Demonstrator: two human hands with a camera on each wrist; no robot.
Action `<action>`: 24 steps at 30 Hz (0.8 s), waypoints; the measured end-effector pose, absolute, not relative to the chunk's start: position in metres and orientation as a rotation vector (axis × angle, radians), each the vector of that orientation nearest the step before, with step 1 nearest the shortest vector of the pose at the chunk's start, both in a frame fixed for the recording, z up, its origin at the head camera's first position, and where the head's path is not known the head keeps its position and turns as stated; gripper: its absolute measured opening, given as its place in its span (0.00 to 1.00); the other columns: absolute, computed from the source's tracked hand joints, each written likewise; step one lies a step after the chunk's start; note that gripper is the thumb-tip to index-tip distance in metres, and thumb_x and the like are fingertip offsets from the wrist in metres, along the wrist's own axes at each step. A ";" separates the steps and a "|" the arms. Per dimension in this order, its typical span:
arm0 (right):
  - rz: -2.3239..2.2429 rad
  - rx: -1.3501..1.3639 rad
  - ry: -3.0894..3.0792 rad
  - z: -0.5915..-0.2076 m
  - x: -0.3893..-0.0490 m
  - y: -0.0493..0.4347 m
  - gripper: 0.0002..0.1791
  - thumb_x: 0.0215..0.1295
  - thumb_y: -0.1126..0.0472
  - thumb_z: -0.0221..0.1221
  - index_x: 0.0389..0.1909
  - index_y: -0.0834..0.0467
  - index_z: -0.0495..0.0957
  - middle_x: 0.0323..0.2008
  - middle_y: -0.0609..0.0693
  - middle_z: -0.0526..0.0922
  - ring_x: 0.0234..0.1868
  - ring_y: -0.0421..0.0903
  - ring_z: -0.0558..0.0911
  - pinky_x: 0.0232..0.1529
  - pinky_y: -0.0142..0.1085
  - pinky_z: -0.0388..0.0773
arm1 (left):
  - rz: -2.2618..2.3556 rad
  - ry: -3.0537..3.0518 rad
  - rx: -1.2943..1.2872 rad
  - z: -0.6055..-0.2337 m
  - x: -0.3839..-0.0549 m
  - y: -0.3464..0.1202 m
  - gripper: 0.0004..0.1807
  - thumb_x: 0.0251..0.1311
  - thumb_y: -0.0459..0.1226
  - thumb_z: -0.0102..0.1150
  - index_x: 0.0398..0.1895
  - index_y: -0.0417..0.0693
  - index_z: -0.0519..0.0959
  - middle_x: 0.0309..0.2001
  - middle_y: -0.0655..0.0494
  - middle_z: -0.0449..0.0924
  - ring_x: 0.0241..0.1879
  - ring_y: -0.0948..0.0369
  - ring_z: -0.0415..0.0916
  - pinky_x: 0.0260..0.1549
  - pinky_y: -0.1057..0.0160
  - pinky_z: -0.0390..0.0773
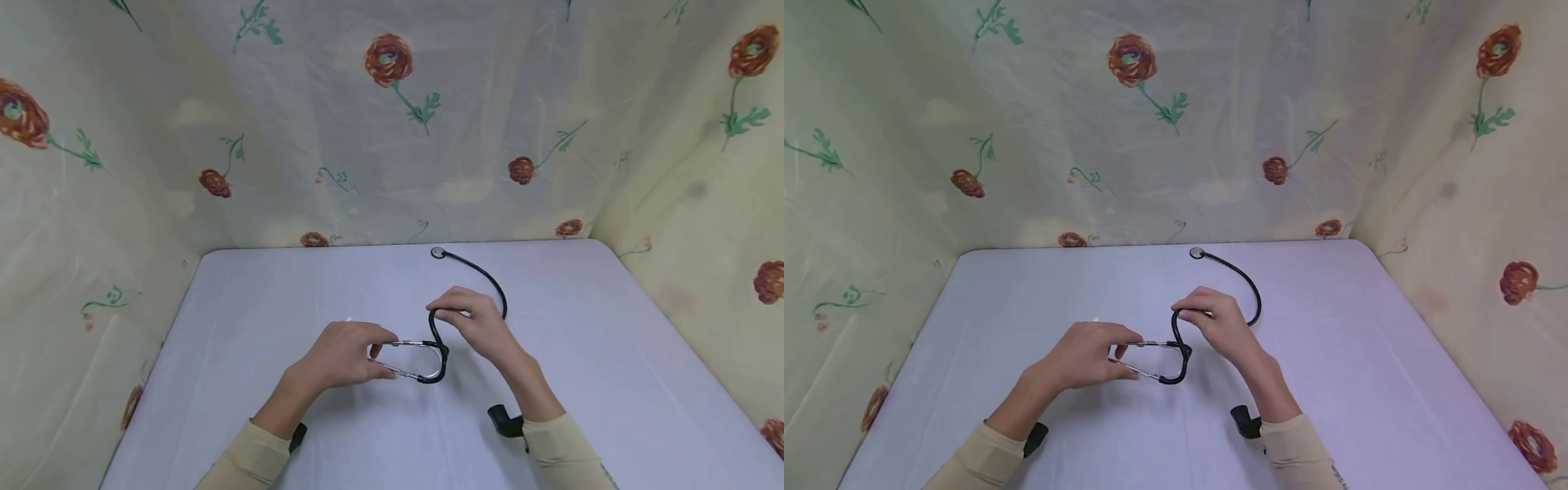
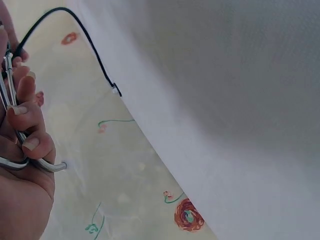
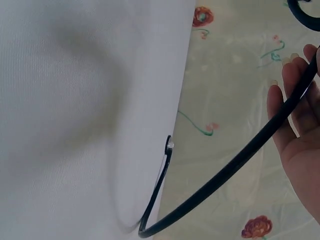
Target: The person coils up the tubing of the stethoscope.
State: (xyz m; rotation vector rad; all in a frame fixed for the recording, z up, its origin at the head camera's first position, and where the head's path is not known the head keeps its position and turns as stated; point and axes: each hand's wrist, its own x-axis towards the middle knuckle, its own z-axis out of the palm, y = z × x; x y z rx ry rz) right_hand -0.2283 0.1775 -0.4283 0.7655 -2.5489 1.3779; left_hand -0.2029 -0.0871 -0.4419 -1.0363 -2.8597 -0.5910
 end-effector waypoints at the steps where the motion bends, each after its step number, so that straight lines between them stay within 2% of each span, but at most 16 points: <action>1: 1.384 0.755 -2.565 -0.424 -0.226 0.175 0.08 0.64 0.67 0.63 0.42 0.58 0.87 0.39 0.51 0.86 0.41 0.35 0.80 0.42 0.27 0.76 | -0.594 -2.856 -1.038 -0.441 -0.203 -0.087 0.23 0.47 0.56 0.74 0.47 0.63 0.84 0.22 0.76 0.69 0.24 0.72 0.66 0.25 0.70 0.65; 4: 1.458 0.706 -2.618 -0.423 -0.227 0.171 0.08 0.64 0.66 0.63 0.42 0.59 0.87 0.38 0.53 0.86 0.38 0.36 0.80 0.41 0.28 0.77 | -0.608 -2.831 -1.055 -0.440 -0.201 -0.086 0.23 0.48 0.56 0.74 0.47 0.63 0.83 0.22 0.76 0.69 0.23 0.72 0.66 0.25 0.71 0.64; 10: 1.658 0.599 -2.693 -0.438 -0.229 0.168 0.08 0.64 0.60 0.65 0.39 0.59 0.86 0.37 0.54 0.86 0.35 0.49 0.82 0.39 0.36 0.81 | -0.657 -2.775 -1.119 -0.436 -0.197 -0.082 0.23 0.48 0.55 0.74 0.48 0.62 0.83 0.23 0.75 0.70 0.24 0.72 0.66 0.24 0.73 0.64; 15: 1.676 0.562 -2.739 -0.448 -0.228 0.164 0.09 0.64 0.58 0.65 0.37 0.60 0.85 0.33 0.52 0.85 0.32 0.45 0.80 0.36 0.38 0.79 | -0.683 -2.738 -1.140 -0.434 -0.195 -0.080 0.24 0.48 0.55 0.74 0.48 0.62 0.83 0.24 0.75 0.70 0.23 0.73 0.65 0.23 0.72 0.64; 20: 1.718 0.590 -2.730 -0.450 -0.228 0.159 0.09 0.65 0.59 0.65 0.37 0.62 0.85 0.31 0.51 0.84 0.31 0.40 0.79 0.34 0.33 0.77 | -0.693 -2.699 -1.130 -0.432 -0.194 -0.081 0.22 0.48 0.55 0.74 0.47 0.63 0.82 0.25 0.75 0.70 0.21 0.73 0.62 0.31 0.64 0.75; 22: 1.729 0.591 -2.742 -0.449 -0.228 0.157 0.09 0.65 0.59 0.64 0.36 0.61 0.86 0.31 0.50 0.85 0.32 0.40 0.79 0.35 0.33 0.76 | -0.688 -2.694 -1.120 -0.432 -0.194 -0.081 0.22 0.48 0.54 0.75 0.47 0.63 0.82 0.25 0.75 0.70 0.21 0.73 0.62 0.34 0.62 0.75; 24: 1.729 0.586 -2.763 -0.449 -0.228 0.156 0.09 0.65 0.58 0.65 0.36 0.61 0.86 0.31 0.49 0.84 0.32 0.41 0.77 0.35 0.33 0.75 | -0.687 -2.693 -1.113 -0.433 -0.194 -0.082 0.23 0.48 0.54 0.75 0.48 0.62 0.83 0.25 0.74 0.71 0.22 0.72 0.62 0.32 0.64 0.74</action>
